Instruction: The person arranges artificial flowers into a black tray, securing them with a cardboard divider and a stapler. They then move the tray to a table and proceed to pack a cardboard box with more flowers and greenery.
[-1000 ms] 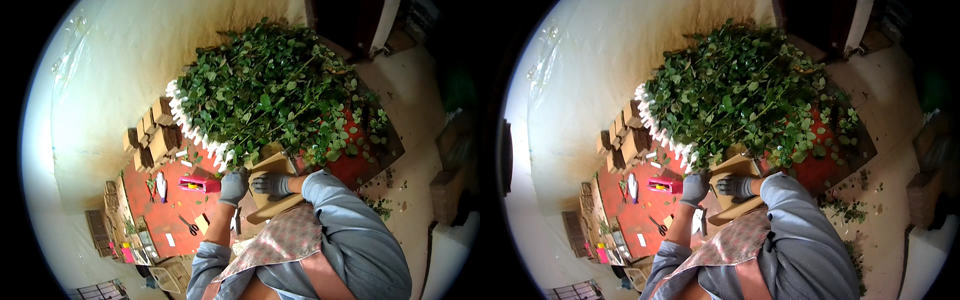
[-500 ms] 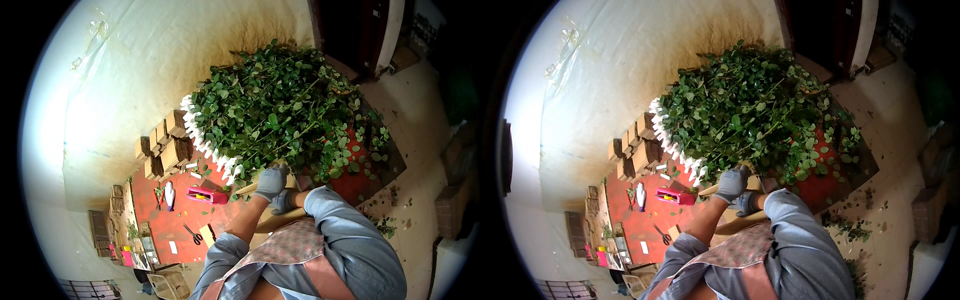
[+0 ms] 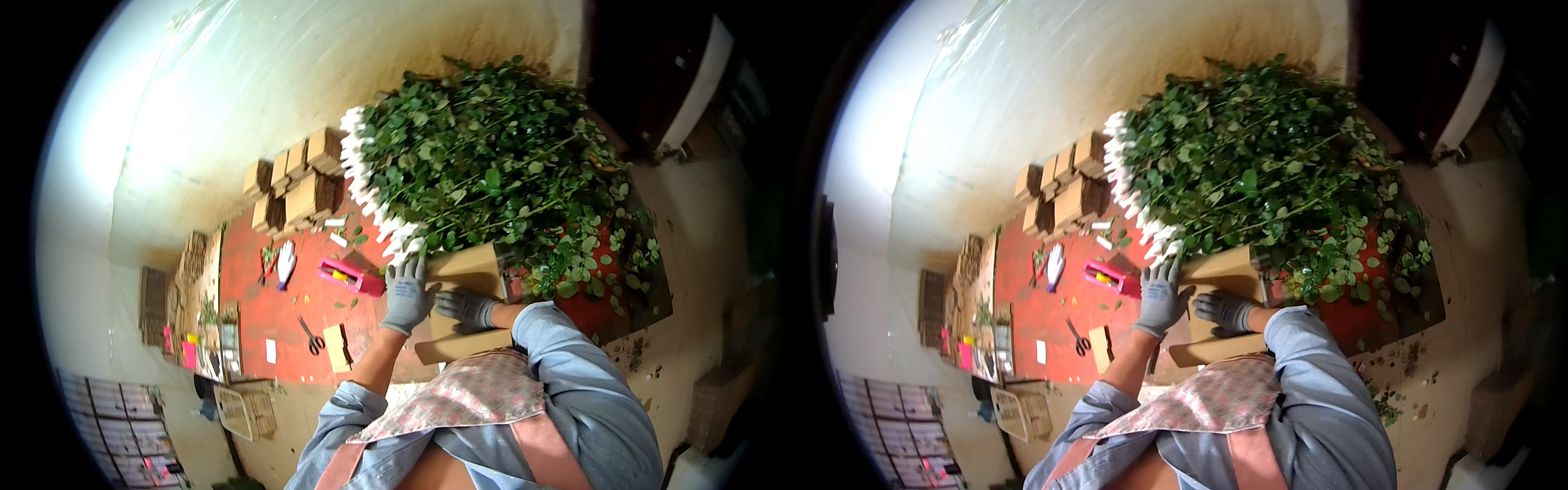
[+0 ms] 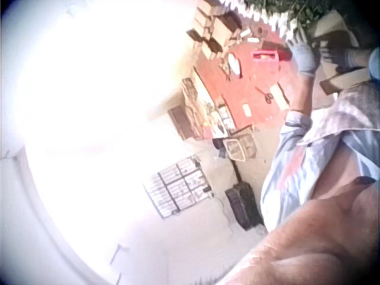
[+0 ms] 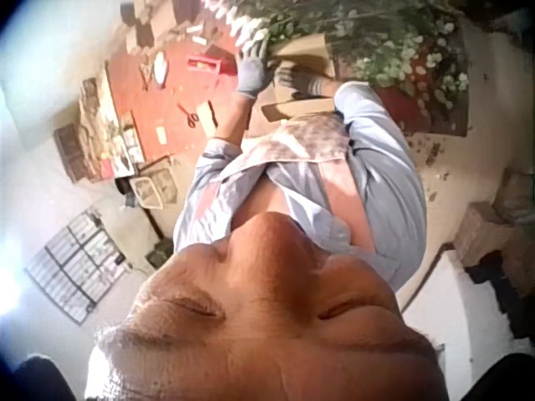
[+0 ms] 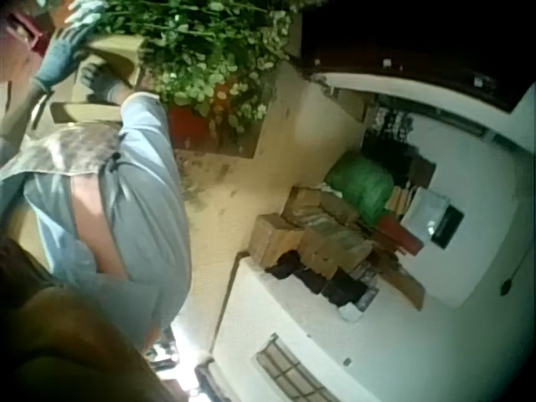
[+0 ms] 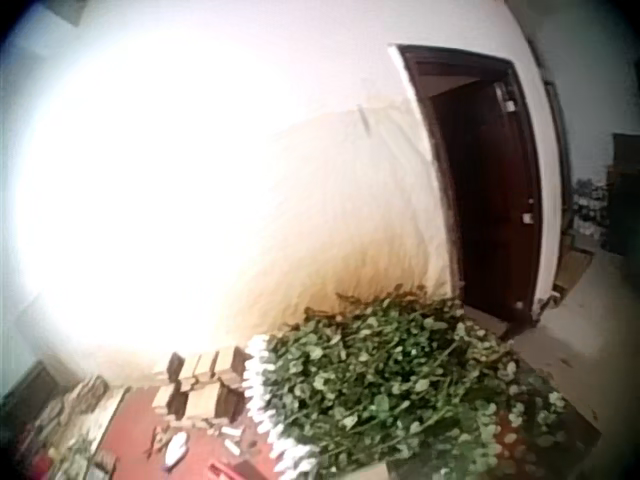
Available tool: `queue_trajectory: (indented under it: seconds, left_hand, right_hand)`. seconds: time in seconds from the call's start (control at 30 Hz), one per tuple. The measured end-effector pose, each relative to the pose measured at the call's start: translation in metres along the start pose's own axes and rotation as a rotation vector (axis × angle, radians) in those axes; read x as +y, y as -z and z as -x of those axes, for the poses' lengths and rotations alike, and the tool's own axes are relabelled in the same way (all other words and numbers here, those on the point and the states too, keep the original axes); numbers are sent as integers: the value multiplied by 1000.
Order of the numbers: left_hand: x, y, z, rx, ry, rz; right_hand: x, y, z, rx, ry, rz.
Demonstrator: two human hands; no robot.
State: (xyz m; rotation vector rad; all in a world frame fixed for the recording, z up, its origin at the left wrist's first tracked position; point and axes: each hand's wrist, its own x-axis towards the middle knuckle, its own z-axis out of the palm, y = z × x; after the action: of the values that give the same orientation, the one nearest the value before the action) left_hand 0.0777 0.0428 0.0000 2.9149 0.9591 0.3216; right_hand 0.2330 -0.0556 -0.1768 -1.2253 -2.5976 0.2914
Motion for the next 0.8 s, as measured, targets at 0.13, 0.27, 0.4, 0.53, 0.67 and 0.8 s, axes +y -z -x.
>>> queue_trajectory:
  seconds: [0.13,0.27,0.4,0.53,0.67,0.8]
  left_hand:
    - [32,43,47,-150,-230,180]
    - [47,3,118,-377,-141,159]
    - [43,-16,124,-251,-167,134]
    - [10,17,117,-307,5,584]
    - [-96,6,148,-74,692,445]
    - [-200,-34,218,-30,1099,-110]
  right_hand:
    - [3,-5,4,41,-45,-30]
    - [-3,1,-7,-35,7,38]
    - [3,0,-5,-101,-26,40]
    - [-3,13,-5,-117,-25,26]
    - [-8,19,-10,-161,-57,34]
    - [-9,21,-12,-178,-59,25]
